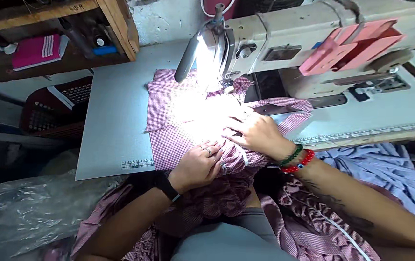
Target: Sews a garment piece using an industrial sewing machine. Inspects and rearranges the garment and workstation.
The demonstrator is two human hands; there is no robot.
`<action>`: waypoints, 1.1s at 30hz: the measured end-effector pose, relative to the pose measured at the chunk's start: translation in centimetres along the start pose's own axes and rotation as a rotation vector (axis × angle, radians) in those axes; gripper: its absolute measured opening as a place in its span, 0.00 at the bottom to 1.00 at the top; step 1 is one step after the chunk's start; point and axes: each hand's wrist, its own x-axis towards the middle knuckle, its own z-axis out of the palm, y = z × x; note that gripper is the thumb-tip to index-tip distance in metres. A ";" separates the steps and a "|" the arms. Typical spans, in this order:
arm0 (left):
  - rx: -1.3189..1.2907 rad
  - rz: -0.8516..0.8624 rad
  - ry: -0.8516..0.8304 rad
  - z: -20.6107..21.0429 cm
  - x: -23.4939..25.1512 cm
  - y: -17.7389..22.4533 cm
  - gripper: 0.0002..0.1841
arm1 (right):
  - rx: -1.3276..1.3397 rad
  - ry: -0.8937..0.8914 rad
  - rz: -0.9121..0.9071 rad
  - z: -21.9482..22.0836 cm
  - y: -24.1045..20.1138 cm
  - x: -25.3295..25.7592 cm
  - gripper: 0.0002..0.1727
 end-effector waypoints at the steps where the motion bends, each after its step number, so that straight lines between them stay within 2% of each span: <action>1: 0.001 0.000 -0.006 -0.1 0.0 0.0 0.21 | -0.005 0.003 -0.001 0.0 0.0 0.1 0.24; 5: 0.021 -0.019 -0.021 -0.1 0.1 0.0 0.20 | -0.027 0.000 0.009 -0.2 -0.4 0.3 0.17; 8: 0.026 -0.011 -0.012 -0.2 0.2 -0.3 0.20 | -0.064 -0.032 0.059 -0.8 -1.1 0.5 0.26; 11: 0.031 -0.016 -0.035 -0.1 0.2 -0.3 0.19 | -0.066 -0.075 0.070 -1.6 -2.1 0.7 0.18; 13: 0.034 -0.022 -0.043 -0.1 0.2 -0.2 0.19 | -0.045 -0.087 0.079 -1.5 -2.4 0.6 0.18; 15: 0.033 -0.015 -0.033 0.0 0.3 -0.3 0.19 | -0.044 -0.124 0.113 -1.8 -2.4 0.5 0.14; 20: 0.039 -0.001 -0.032 0.0 0.2 -0.3 0.21 | -0.088 -0.113 0.097 -1.6 -2.8 0.2 0.20; 26: 0.061 -0.027 -0.070 0.1 0.4 -0.6 0.23 | -0.082 -0.118 0.103 -1.6 -2.7 0.1 0.13; 28: 0.062 -0.036 -0.088 0.0 0.4 -0.6 0.23 | -0.083 -0.121 0.110 -1.6 -2.5 0.1 0.15; 31: 0.061 -0.030 -0.086 0.0 0.5 -0.7 0.22 | -0.099 -0.140 0.138 -1.9 -3.7 -0.1 0.11; 33: 0.073 -0.024 -0.084 -0.1 0.6 -0.7 0.22 | -0.081 -0.144 0.153 -1.4 -3.7 -0.5 0.12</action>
